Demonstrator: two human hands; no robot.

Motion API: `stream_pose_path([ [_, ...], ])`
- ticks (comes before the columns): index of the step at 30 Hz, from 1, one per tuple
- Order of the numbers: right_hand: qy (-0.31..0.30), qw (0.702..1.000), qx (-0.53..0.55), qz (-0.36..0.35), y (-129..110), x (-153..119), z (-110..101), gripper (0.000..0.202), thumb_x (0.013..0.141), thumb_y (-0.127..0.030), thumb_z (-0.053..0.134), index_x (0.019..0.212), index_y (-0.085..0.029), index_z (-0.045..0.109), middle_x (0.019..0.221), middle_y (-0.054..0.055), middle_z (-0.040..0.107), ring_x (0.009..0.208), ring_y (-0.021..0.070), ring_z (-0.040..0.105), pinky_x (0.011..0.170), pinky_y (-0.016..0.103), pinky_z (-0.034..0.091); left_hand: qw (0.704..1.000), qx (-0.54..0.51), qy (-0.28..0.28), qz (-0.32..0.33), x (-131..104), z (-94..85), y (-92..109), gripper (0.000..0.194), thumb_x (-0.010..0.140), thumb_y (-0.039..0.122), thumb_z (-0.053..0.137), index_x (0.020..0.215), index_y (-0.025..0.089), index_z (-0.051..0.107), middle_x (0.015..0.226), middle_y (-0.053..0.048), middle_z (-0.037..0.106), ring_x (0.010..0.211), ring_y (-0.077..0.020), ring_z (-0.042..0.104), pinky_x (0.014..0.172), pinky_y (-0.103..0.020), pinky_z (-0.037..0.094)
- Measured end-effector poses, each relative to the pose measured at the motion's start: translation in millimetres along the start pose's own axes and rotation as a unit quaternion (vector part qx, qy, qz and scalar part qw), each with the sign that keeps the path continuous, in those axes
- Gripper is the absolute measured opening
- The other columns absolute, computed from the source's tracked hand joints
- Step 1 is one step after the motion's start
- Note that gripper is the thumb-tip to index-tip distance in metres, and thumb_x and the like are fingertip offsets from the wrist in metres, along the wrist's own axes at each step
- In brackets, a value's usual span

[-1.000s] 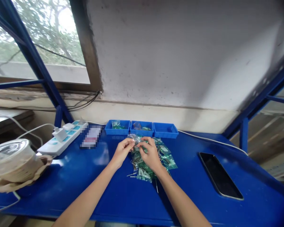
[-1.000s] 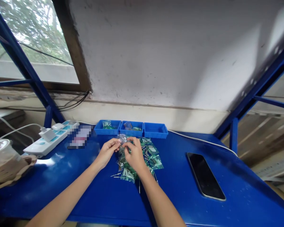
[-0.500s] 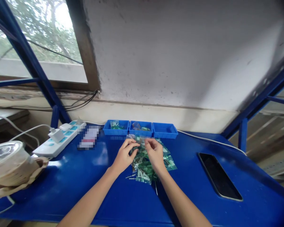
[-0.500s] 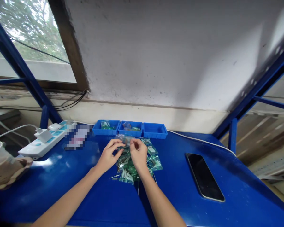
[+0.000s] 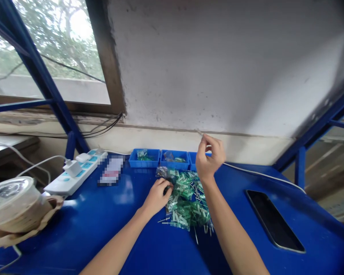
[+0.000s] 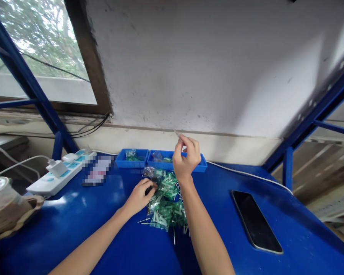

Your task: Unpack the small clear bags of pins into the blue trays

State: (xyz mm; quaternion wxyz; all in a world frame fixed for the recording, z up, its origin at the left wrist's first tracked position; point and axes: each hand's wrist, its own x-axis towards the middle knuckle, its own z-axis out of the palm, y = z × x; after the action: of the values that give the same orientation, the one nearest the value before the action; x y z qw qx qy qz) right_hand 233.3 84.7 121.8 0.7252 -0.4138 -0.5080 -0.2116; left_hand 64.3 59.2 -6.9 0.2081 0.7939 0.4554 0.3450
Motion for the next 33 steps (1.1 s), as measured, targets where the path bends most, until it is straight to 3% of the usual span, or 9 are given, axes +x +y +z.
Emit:
stream_pose_path([
  [4,-0.037,0.999,-0.024,0.003,12,-8,25,0.021,0.085,-0.019,0.044,0.096,-0.019,0.062,0.088,0.007,0.061,0.079,0.0147,0.055,0.06,0.026,0.046,1.0,0.002,0.01,-0.009,1,-0.9,-3,0.017,0.085,0.024,0.047,0.086,0.021,0.063,0.09,-0.004,0.059,0.091,-0.02,0.056,0.081,-0.032,0.045],
  [6,-0.126,0.99,-0.059,0.012,24,-19,32,0.024,0.085,-0.02,0.044,0.1,-0.018,0.063,0.092,0.009,0.061,0.085,0.0177,0.054,0.069,0.031,0.046,1.0,0.0,0.017,-0.012,2,-1.9,-6,0.017,0.085,0.024,0.047,0.086,0.021,0.063,0.089,-0.004,0.06,0.09,-0.0202,0.056,0.082,-0.032,0.045],
  [10,-0.429,0.881,-0.18,0.087,61,-43,43,0.033,0.078,-0.022,0.054,0.11,-0.014,0.06,0.089,0.012,0.063,0.093,0.0259,0.052,0.079,0.042,0.043,1.0,-0.007,0.021,-0.014,3,-4.4,-6,0.019,0.086,0.025,0.045,0.086,0.021,0.064,0.088,-0.005,0.06,0.089,-0.0201,0.056,0.08,-0.032,0.045],
  [12,-0.495,0.837,-0.201,0.119,82,-49,51,0.025,0.075,-0.021,0.06,0.099,-0.014,0.064,0.08,0.012,0.064,0.091,0.0269,0.054,0.077,0.043,0.043,1.0,-0.008,0.018,-0.017,2,-5.4,-5,0.02,0.086,0.026,0.045,0.086,0.022,0.064,0.087,-0.004,0.06,0.087,-0.0199,0.057,0.078,-0.031,0.046],
  [15,-0.529,0.818,-0.183,0.132,105,-49,65,0.013,0.077,-0.027,0.064,0.083,-0.015,0.064,0.077,0.007,0.063,0.084,0.0205,0.058,0.076,0.038,0.046,1.0,-0.007,0.013,-0.022,2,-5.9,-3,0.019,0.086,0.025,0.046,0.086,0.023,0.065,0.087,-0.004,0.06,0.087,-0.02,0.057,0.077,-0.031,0.046],
  [20,-0.543,0.817,-0.141,0.134,108,-50,82,0.027,0.091,-0.032,0.049,0.107,-0.012,0.055,0.105,0.006,0.058,0.089,0.0144,0.058,0.079,0.036,0.049,0.999,-0.019,0.008,-0.035,4,-7.3,-3,0.018,0.086,0.025,0.046,0.085,0.023,0.064,0.085,-0.004,0.06,0.085,-0.02,0.056,0.075,-0.031,0.045],
  [26,-0.5,0.849,-0.07,0.152,116,-31,68,0.023,0.076,-0.033,0.065,0.063,-0.014,0.062,0.065,0.003,0.063,0.077,0.0168,0.06,0.072,0.03,0.044,0.998,-0.032,-0.001,-0.062,7,-11.1,-3,0.022,0.089,0.026,0.041,0.083,0.022,0.062,0.079,-0.004,0.058,0.079,-0.0194,0.055,0.072,-0.032,0.045],
  [30,-0.437,0.881,-0.032,0.177,107,-3,52,0.03,0.083,-0.04,0.05,0.082,-0.014,0.065,0.074,0.005,0.067,0.071,0.0156,0.06,0.064,0.027,0.044,0.999,-0.012,0.004,-0.047,8,-7.4,-4,0.022,0.09,0.027,0.04,0.084,0.023,0.061,0.083,-0.005,0.058,0.08,-0.0202,0.054,0.072,-0.033,0.044],
  [33,-0.317,0.935,-0.02,0.157,71,5,54,0.033,0.087,-0.041,0.044,0.096,-0.015,0.062,0.085,0.007,0.066,0.077,0.0173,0.058,0.064,0.028,0.043,0.998,0.03,0.027,-0.045,7,-2.0,-8,0.019,0.088,0.03,0.044,0.094,0.023,0.061,0.096,-0.007,0.056,0.087,-0.0226,0.052,0.074,-0.036,0.043],
])
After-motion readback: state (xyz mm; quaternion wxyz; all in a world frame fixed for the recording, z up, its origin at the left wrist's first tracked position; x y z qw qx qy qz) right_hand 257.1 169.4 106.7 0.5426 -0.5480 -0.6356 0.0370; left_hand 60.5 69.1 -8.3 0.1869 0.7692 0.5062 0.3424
